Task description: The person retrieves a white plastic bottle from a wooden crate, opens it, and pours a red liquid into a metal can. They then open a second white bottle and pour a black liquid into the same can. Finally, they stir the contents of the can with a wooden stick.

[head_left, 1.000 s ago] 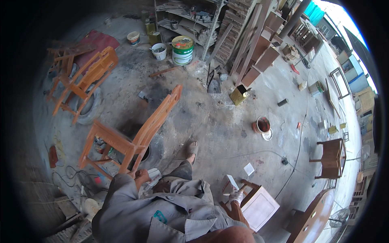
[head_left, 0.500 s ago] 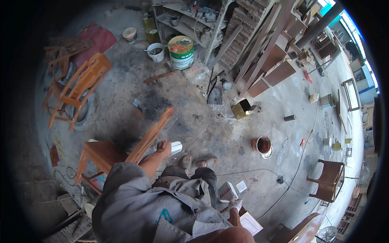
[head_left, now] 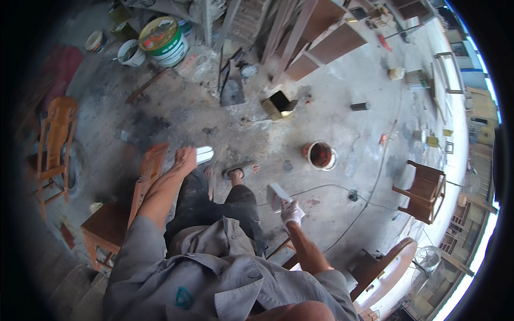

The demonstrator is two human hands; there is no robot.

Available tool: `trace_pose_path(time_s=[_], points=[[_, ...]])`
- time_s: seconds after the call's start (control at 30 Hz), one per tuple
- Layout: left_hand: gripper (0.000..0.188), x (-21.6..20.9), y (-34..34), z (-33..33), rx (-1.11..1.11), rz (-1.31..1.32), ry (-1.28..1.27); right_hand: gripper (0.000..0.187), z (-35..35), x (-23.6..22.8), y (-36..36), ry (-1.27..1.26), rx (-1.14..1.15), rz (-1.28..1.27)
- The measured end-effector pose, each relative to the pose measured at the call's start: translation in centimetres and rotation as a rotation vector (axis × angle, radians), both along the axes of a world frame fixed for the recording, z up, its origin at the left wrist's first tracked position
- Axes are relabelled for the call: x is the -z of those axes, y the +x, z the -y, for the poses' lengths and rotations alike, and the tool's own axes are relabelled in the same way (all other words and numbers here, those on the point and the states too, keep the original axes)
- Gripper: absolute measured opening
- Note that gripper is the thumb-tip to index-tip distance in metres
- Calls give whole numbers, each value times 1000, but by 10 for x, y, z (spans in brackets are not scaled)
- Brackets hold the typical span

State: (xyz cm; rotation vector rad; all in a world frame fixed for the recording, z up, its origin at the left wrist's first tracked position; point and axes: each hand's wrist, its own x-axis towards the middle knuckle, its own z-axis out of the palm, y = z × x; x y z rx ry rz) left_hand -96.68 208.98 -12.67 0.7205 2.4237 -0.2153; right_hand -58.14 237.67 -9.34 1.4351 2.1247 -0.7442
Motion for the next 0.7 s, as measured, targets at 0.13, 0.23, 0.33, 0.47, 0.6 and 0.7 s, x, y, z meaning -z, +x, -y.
trace_pose_path(time_s=[0.13,0.23,0.33,0.47,0.6,0.7], points=[[34,52,-32,-48,136,60,53,55,-45,61,-63,-2,-97,24],[30,90,-45,-95,356,28,162,51,-74,126,-98,56,-169,-26],[27,140,-59,-143,516,79,99,49,-93,189,-132,49,-189,-54],[17,200,-79,-199,642,5,155,44,-113,239,-167,88,-146,-89],[15,243,-111,-272,612,92,133,45,-127,277,-190,147,-132,-93],[15,261,-147,-326,731,-51,166,44,-142,316,-205,106,-109,-75]])
